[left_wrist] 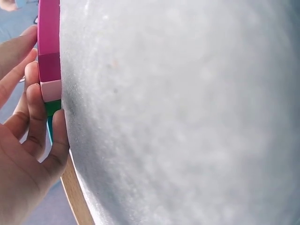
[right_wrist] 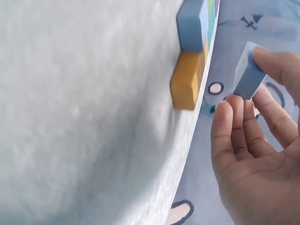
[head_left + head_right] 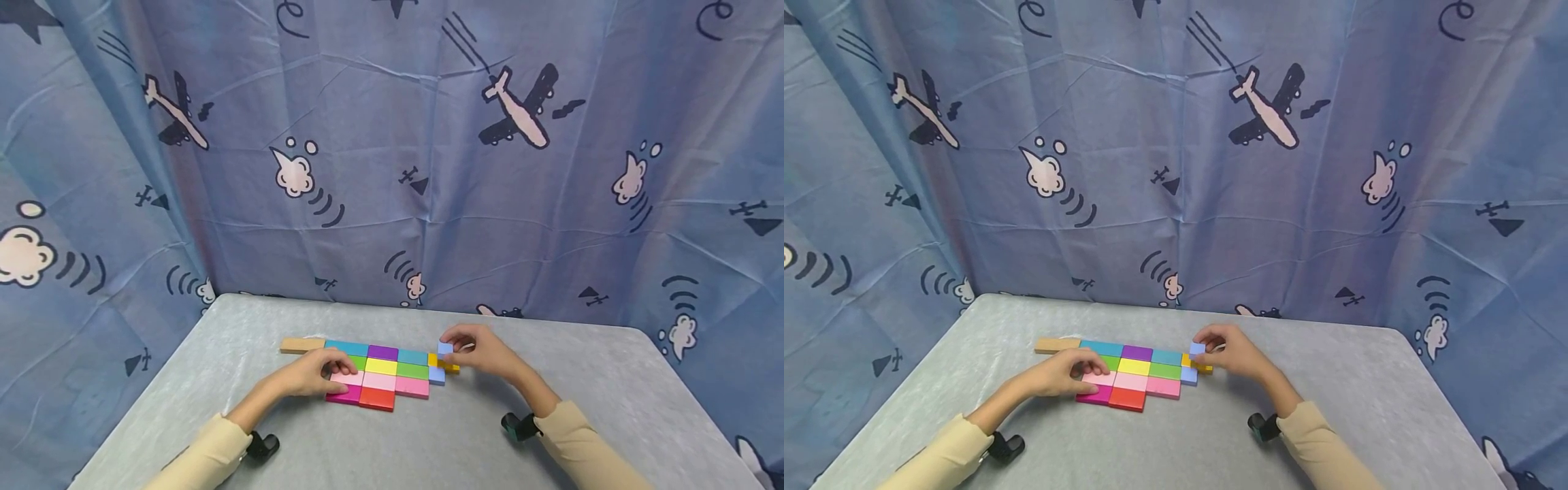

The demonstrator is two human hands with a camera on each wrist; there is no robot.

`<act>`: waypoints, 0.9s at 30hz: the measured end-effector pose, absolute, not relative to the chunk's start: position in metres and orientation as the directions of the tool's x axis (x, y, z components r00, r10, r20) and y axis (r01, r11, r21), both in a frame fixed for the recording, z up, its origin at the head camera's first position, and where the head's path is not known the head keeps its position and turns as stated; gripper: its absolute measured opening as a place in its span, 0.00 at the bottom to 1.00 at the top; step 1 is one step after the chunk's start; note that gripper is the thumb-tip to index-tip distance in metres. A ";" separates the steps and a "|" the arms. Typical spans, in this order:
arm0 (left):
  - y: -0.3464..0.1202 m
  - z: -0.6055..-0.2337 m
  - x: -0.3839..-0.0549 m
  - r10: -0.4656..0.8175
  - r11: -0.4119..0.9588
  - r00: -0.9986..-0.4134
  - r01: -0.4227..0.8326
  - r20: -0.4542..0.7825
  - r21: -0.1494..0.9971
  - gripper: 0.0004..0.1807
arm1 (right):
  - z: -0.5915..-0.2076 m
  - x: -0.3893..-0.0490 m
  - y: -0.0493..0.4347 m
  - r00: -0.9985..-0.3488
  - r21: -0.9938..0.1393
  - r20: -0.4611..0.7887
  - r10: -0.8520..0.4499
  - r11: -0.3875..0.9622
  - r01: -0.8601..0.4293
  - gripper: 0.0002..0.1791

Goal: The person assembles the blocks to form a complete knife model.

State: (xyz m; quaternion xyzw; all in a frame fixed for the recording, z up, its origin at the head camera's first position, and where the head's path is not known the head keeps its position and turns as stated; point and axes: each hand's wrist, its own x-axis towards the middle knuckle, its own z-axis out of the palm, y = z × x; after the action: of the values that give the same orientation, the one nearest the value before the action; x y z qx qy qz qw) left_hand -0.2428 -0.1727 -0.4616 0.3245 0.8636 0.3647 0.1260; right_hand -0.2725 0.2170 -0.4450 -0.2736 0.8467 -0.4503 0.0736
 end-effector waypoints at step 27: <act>-0.173 -0.462 -0.242 0.649 0.526 -0.760 0.470 0.022 0.709 0.13 | -0.446 -0.221 0.193 -0.794 -0.820 0.121 -0.596 0.391 -0.418 0.16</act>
State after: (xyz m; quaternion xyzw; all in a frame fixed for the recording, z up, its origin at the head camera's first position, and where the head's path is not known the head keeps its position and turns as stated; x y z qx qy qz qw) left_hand -0.2420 -0.1729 -0.4620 0.3235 0.8647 0.3640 0.1234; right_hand -0.2212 0.1933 -0.4462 -0.3061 0.8282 -0.4593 0.0967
